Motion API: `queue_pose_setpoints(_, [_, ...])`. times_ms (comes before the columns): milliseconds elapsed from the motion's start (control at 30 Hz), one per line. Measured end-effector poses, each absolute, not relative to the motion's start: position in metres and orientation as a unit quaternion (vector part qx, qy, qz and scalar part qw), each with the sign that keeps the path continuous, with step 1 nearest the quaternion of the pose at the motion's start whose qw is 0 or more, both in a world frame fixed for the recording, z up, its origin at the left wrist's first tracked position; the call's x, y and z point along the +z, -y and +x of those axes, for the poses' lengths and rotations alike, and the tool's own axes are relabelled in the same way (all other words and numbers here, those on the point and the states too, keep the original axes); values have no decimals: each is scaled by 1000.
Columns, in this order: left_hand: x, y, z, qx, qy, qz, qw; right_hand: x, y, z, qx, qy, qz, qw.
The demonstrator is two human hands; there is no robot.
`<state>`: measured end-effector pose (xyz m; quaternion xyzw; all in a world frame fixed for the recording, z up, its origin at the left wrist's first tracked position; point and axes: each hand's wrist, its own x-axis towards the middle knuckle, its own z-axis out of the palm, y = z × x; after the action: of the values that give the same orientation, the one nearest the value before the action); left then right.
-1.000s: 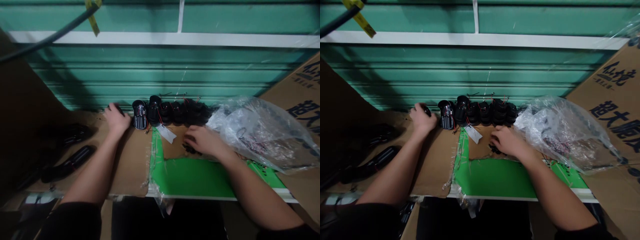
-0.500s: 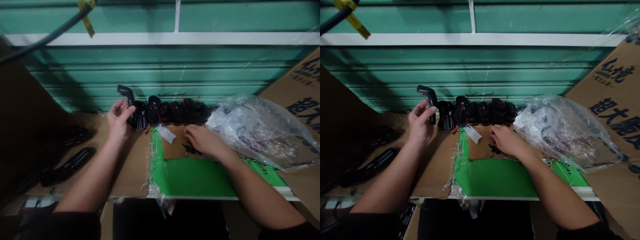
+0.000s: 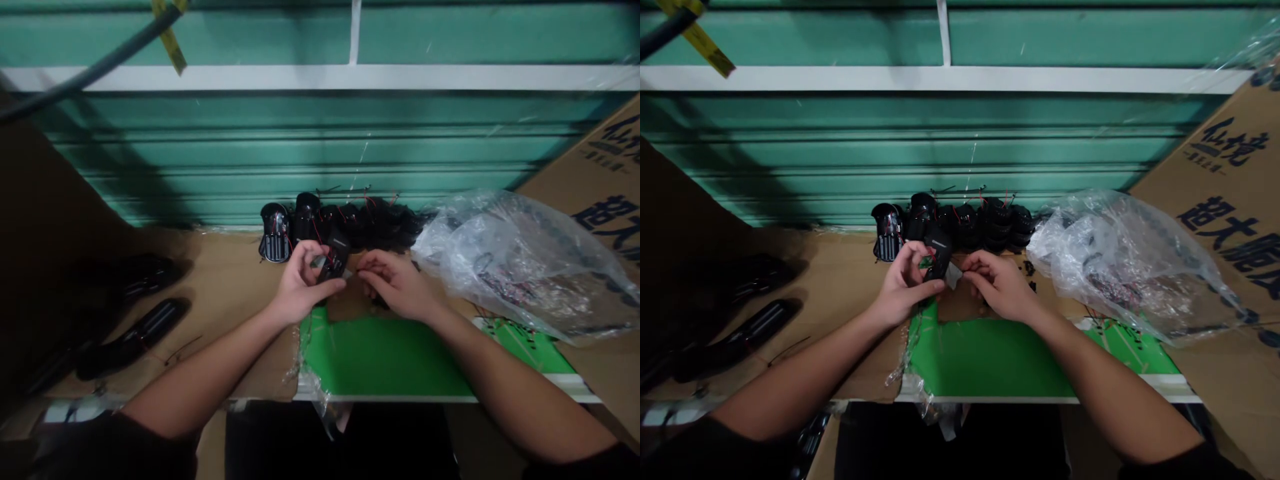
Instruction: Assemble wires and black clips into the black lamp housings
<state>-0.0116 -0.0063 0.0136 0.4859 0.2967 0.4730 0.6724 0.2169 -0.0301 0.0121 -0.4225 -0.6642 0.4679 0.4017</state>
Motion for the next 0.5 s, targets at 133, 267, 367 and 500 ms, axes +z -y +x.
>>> queue_pose_setpoints(133, [8, 8, -6, 471, -312, 465, 681, 11, 30, 214, 488, 633, -416, 433])
queue_pose_setpoints(267, [7, 7, -7, 457, -336, 444, 693, 13, 32, 211, 507, 624, -398, 442])
queue_pose_setpoints(367, [7, 8, -7, 445, -348, 427, 707, 17, 35, 208, 469, 637, -393, 469])
queue_pose_setpoints(500, [6, 11, -5, 430, -354, 427, 712, 23, 39, 205, 501, 622, -378, 468])
